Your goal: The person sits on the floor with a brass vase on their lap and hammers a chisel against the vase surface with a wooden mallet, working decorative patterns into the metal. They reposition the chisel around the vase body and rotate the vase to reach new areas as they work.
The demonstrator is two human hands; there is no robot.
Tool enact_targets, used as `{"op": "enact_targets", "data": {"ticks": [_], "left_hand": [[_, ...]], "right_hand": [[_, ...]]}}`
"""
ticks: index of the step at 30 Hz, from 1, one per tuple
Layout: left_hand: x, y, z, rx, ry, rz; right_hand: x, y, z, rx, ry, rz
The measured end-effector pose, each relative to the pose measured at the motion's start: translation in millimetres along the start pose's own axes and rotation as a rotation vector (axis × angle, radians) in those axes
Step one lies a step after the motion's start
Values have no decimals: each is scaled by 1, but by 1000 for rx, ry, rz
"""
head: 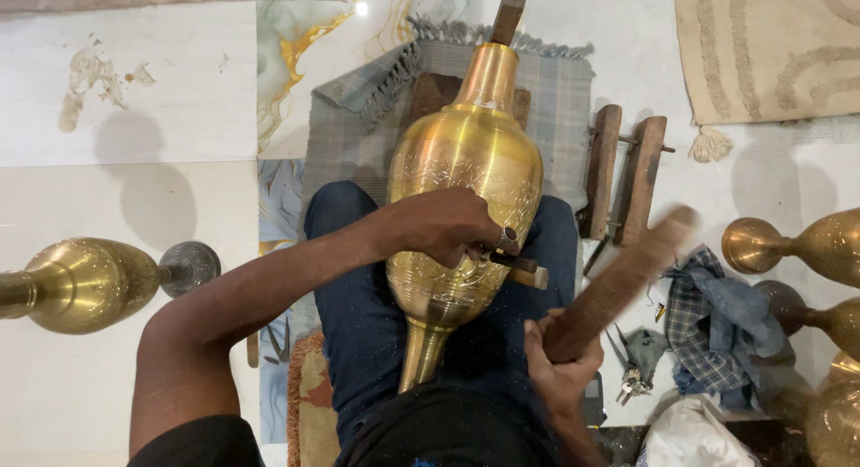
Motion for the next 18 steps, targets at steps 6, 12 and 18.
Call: {"op": "enact_targets", "data": {"ticks": [6,12,18], "left_hand": [[3,0,2,28,-64,-12],[-3,-2,-2,15,-36,28],[-1,0,1,-111,-83,80]], "right_hand": [[-2,12,-17,386,56,97],[-2,15,-24,177,332,180],[-5,7,-33,230,-29,80]]}}
Point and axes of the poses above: each hand's wrist, its own y-axis away from the middle knuckle, its own x-axis out of the palm, z = x × y, the point moved 4 cm from there along -y, towards the middle knuckle, and after that the axes turned 2 degrees about x, right-handed, at the moved point
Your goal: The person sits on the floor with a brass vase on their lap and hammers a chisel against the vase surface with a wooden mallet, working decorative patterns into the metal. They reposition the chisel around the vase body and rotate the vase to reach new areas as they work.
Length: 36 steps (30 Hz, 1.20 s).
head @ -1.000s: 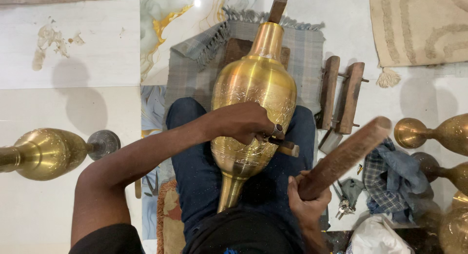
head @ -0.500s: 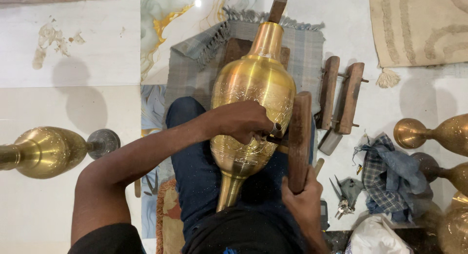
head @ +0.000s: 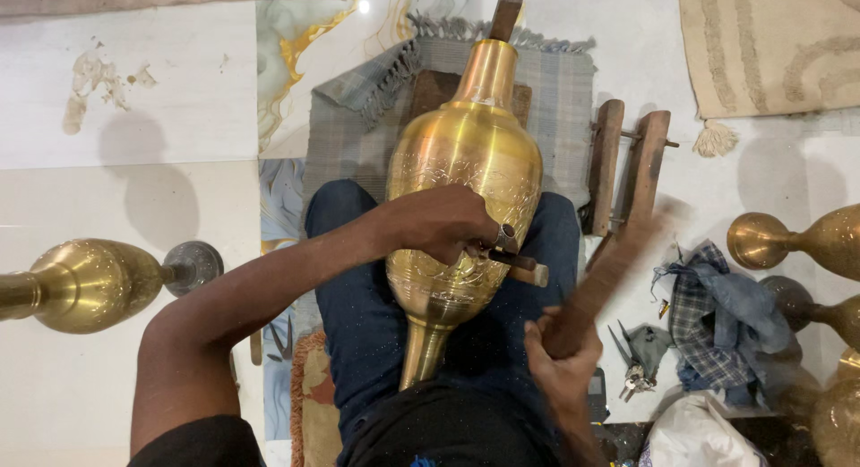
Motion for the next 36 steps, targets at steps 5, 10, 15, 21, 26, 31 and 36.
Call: {"op": "enact_targets", "data": {"ticks": [5,10,15,21,26,31,36], "left_hand": [[-3,2,0,62,31,-39],[-9,2,-4,122,88,-64],[-4,-2,-2,51,-19,21],[-5,2,0,90,95,-38],[-5,3,-3,89,63,-33],[-1,0,1,14,-2,3],[-3,-3,2,93,144,-40]], "right_hand": [[3,-3,18,-31,128,-70],[4,3,17,73,307,44],[2,10,4,-79,15,-45],[-6,6,15,-207,71,-168],[1,-2,20,2,135,-47],[2,2,8,80,397,54],[-3,7,4,-117,56,-81]]}}
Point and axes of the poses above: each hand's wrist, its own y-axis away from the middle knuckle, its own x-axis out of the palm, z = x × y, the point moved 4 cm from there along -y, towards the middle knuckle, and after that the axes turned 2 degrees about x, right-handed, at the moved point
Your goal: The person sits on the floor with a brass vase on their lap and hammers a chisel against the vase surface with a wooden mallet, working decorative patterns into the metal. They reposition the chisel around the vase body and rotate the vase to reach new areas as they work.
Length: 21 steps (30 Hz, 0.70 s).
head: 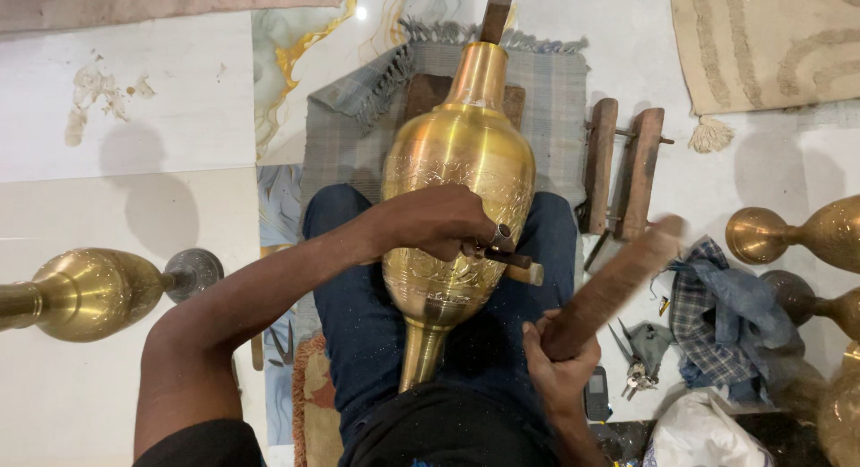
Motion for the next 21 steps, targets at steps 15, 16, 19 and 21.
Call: {"op": "enact_targets", "data": {"ticks": [15,16,19,21], "left_hand": [[-4,3,-5,25,-122,-7],[-4,3,-4,45,-84,-21],[-2,3,-3,61,-73,-37],[2,-2,1,50,-171,5]], "right_hand": [[2,-2,-1,166,405,151],[3,0,-2,129,280,93],[1,3,-4,30,10,-9],[2,2,-3,13,-4,-21]]}}
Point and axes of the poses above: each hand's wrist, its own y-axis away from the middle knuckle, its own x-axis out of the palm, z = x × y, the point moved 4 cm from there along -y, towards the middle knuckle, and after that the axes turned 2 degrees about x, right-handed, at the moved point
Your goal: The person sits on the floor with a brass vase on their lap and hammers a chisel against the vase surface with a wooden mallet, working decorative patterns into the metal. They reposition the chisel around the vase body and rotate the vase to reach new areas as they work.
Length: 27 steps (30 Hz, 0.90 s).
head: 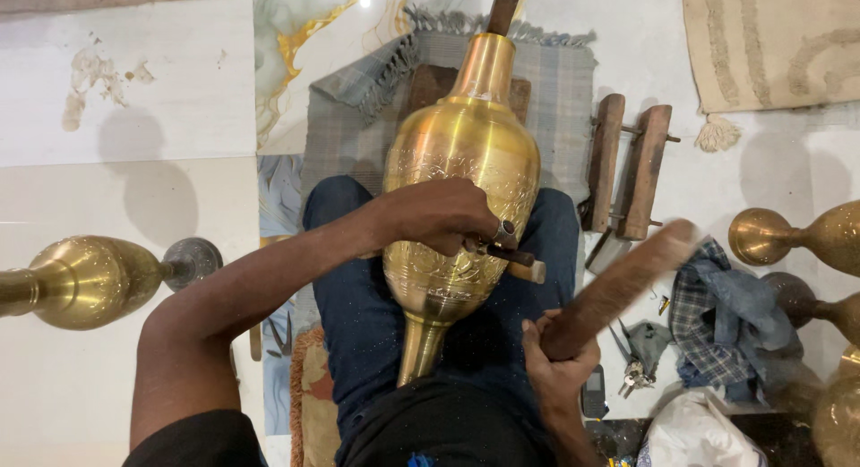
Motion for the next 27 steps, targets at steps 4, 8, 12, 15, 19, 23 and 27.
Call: {"op": "enact_targets", "data": {"ticks": [4,8,12,15,19,23,27], "left_hand": [[4,0,3,-78,61,59],[1,1,0,-44,40,34],[-6,-1,-2,20,126,-43],[-5,-4,-3,-4,79,23],[-5,-5,-3,-52,30,65],[-10,0,-4,15,84,-11],[-6,-1,-4,89,80,-21]], "right_hand": [[3,-3,4,58,256,35],[7,-4,9,75,207,93],[4,-4,9,76,133,59],[-1,-5,12,-41,15,-24],[5,-6,2,151,235,116],[5,-4,3,38,-33,-34],[9,1,1,-18,305,89]]}}
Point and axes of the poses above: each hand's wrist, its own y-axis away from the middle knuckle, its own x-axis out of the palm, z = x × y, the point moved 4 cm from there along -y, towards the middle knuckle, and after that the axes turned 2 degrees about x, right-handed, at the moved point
